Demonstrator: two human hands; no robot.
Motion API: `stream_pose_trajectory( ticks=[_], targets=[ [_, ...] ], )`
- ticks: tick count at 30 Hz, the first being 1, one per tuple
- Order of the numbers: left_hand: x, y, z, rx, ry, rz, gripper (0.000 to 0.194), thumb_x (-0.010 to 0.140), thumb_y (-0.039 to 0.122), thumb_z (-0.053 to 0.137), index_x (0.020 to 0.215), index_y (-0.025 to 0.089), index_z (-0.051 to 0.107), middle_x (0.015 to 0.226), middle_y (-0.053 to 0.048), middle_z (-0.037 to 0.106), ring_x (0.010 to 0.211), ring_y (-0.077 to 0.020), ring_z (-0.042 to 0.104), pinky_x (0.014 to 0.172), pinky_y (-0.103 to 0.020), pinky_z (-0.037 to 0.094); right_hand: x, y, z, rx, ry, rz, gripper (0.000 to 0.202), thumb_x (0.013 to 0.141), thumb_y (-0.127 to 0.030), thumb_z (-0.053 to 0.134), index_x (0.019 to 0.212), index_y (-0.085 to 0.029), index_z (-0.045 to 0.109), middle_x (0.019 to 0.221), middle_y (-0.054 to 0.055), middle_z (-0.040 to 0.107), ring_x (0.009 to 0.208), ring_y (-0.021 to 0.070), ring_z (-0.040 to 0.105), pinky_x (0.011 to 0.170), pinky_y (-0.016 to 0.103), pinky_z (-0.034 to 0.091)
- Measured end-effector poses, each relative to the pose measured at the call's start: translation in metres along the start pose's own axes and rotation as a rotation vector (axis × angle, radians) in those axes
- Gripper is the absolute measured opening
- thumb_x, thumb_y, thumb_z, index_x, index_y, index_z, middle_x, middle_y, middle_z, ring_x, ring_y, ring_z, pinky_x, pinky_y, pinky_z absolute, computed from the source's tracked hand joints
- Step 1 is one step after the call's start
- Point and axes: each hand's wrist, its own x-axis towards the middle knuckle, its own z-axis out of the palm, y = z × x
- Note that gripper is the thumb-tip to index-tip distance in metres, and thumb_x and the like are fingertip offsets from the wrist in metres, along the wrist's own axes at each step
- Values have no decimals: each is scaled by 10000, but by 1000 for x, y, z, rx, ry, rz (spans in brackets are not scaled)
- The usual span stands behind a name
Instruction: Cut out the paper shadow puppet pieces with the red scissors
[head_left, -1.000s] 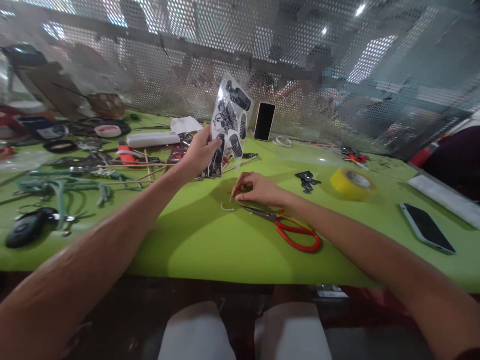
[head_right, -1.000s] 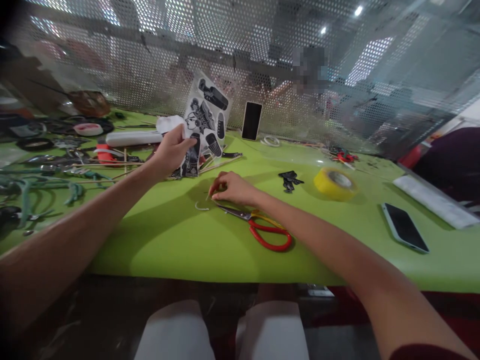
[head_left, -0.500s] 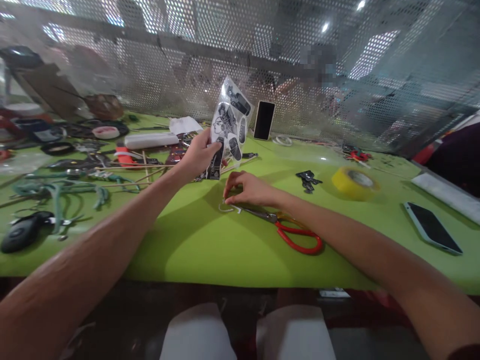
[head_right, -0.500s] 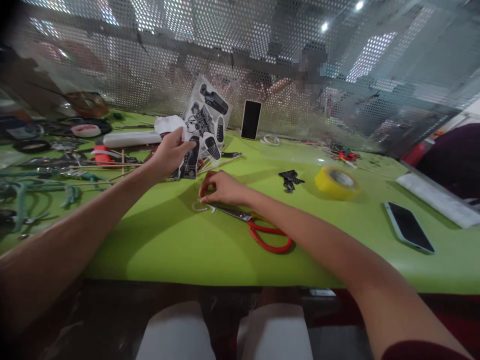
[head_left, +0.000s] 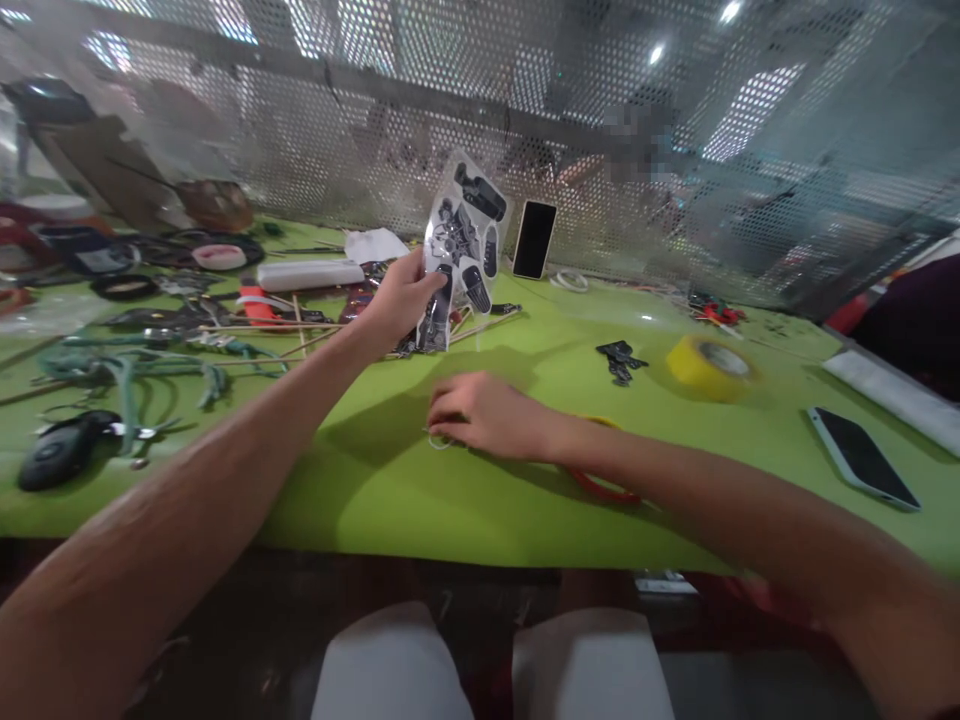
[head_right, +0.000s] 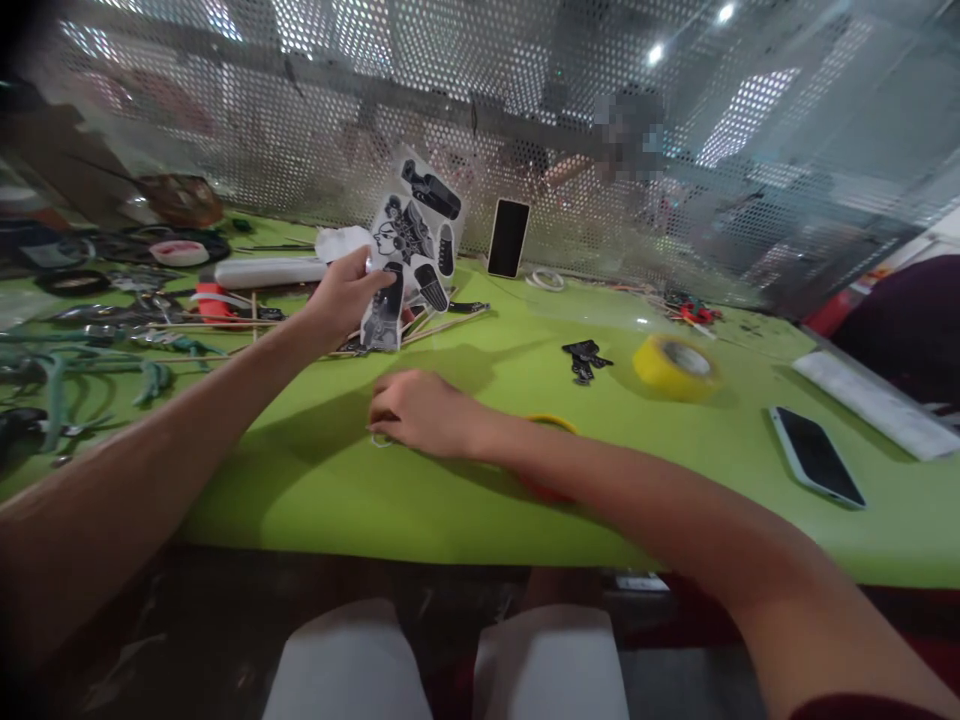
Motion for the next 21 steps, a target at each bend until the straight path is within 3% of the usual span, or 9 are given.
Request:
stream_pose_trajectory(
  ticks=[5,7,10,12,14,16,18,19,21],
  targets=[
    [-2,9,-1,-25,3,-74,99,882,199,652,891,250,567,675,2,656,650,-249,782,475,-267,570,-27,-13,15,-180,51,2,433,1165,-343,603,1494,-81,703,1608,233,664,1526,341,623,1273,513,505],
    [-1,10,-2,-27,8,-99,109,923,194,662,883,244,574,692,1,654,661,-241,778,496,-270,570,-41,-19,33,-322,-18,-31,672,1130,-491,649,1599,-13,592,1690,302,560,1624,397,519,1323,548,465],
    [0,8,-2,-19,14,-146,89,1021,228,690,951,200,643,783,-4,680,705,-200,760,570,-268,593,-67,-31,64,-421,29,-73,915,1069,-617,691,1664,46,483,1752,344,433,1699,456,379,1373,621,397],
    [0,7,-2,-12,12,-177,149,1073,302,718,1107,158,704,954,-35,739,796,-180,750,671,-300,639,-88,-41,83,-456,112,-97,820,1113,-503,652,1664,73,462,1734,363,442,1687,469,396,1353,642,431],
    [0,7,-2,-7,3,-202,286,1083,365,740,1267,147,716,1155,-79,761,927,-197,756,790,-363,676,-112,-49,103,-515,208,-127,600,1130,-211,541,1654,73,474,1690,350,511,1659,444,459,1339,617,465],
    [1,8,-3,-5,-2,-218,349,1081,382,746,1348,160,709,1280,-108,750,1045,-235,762,879,-423,686,-138,-53,127,-518,267,-161,609,1076,-72,497,1669,62,465,1691,314,519,1656,439,463,1334,602,481],
    [1,9,-3,-5,4,-223,372,1078,381,748,1379,168,702,1334,-119,740,1109,-259,759,926,-458,683,-159,-51,155,-382,198,-91,668,1058,-52,465,1726,-54,450,1682,215,573,1623,364,537,1300,556,545],
    [1,10,-3,-7,11,-223,377,1076,382,750,1385,171,701,1345,-121,738,1123,-266,757,935,-467,682,-167,-48,171,-286,77,-13,675,1052,-80,493,1725,-125,485,1664,176,609,1549,340,629,1245,520,605],
    [0,10,-1,-8,29,-223,382,1073,383,755,1387,173,699,1347,-119,738,1131,-269,755,939,-470,681,-175,-39,199,-168,-74,163,680,939,-87,656,1601,-240,663,1549,153,730,1244,344,832,994,453,736]
  ],
)
